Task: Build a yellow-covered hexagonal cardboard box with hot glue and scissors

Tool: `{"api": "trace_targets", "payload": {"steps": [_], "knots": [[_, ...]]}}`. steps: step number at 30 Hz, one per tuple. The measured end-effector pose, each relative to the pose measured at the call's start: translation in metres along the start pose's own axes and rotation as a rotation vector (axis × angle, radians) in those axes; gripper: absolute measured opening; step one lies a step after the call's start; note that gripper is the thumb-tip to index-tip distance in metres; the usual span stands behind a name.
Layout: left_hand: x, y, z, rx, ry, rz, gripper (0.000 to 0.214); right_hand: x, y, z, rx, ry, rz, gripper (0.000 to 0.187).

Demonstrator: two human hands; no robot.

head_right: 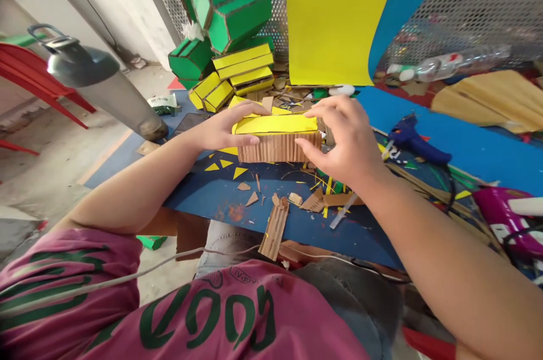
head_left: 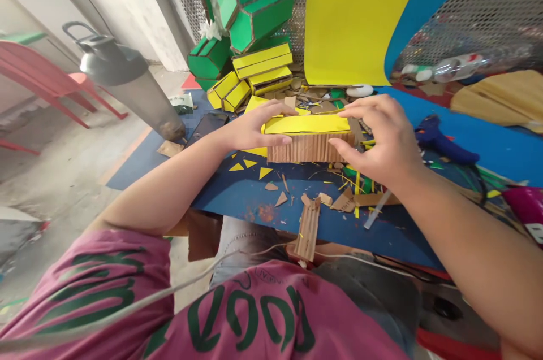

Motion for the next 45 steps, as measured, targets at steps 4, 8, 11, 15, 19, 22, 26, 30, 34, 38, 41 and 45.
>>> {"api": "trace_targets", "payload": {"steps": [4,8,11,15,19,22,26,30,34,38,41,45], "knots": [[0.005,-0.001,0.000,-0.037,0.029,0.018,0.078,0.016,-0.002,0.006,0.002,-0.010,0.053,0.037],[0.007,-0.002,0.000,-0.091,0.045,0.007,0.077,0.067,-0.008,-0.006,0.130,-0.218,0.349,0.020],[0.006,-0.002,-0.001,-0.099,0.043,-0.018,0.079,0.114,-0.012,-0.039,0.464,-0.394,0.436,0.022],[0.005,-0.002,0.000,-0.100,0.036,-0.020,0.080,0.161,-0.021,-0.077,0.682,-0.425,0.502,0.058],[0.005,-0.002,0.000,-0.091,0.027,-0.028,0.080,0.170,-0.019,-0.090,0.717,-0.387,0.600,0.044],[0.006,-0.003,-0.001,-0.086,0.020,-0.040,0.081,0.159,-0.015,-0.088,0.668,-0.481,0.595,0.023],[0.007,-0.004,-0.001,-0.089,0.024,-0.037,0.082,0.147,-0.015,-0.087,0.580,-0.555,0.507,0.023],[0.006,-0.003,0.000,-0.078,0.019,-0.017,0.083,0.156,-0.015,-0.097,0.605,-0.529,0.458,0.029],[0.003,-0.002,0.001,-0.088,0.023,-0.031,0.083,0.167,-0.013,-0.102,0.649,-0.508,0.469,0.027],[0.003,-0.002,0.000,-0.088,0.028,-0.022,0.084,0.169,-0.012,-0.102,0.654,-0.520,0.445,0.023],[0.003,-0.002,0.000,-0.085,0.022,-0.003,0.083,0.170,-0.014,-0.106,0.653,-0.538,0.411,0.024],[0.001,-0.001,0.000,-0.080,0.020,-0.011,0.080,0.170,-0.014,-0.114,0.646,-0.554,0.369,0.022]]}}
Point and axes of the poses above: each hand's wrist, its own y-axis away from the middle knuckle, its own z-axis out of the back of the hand, x = y × z, the point moved 5 cm from there along -y, towards the middle knuckle, and after that the axes turned 10 degrees about z, right-handed, at the moved point
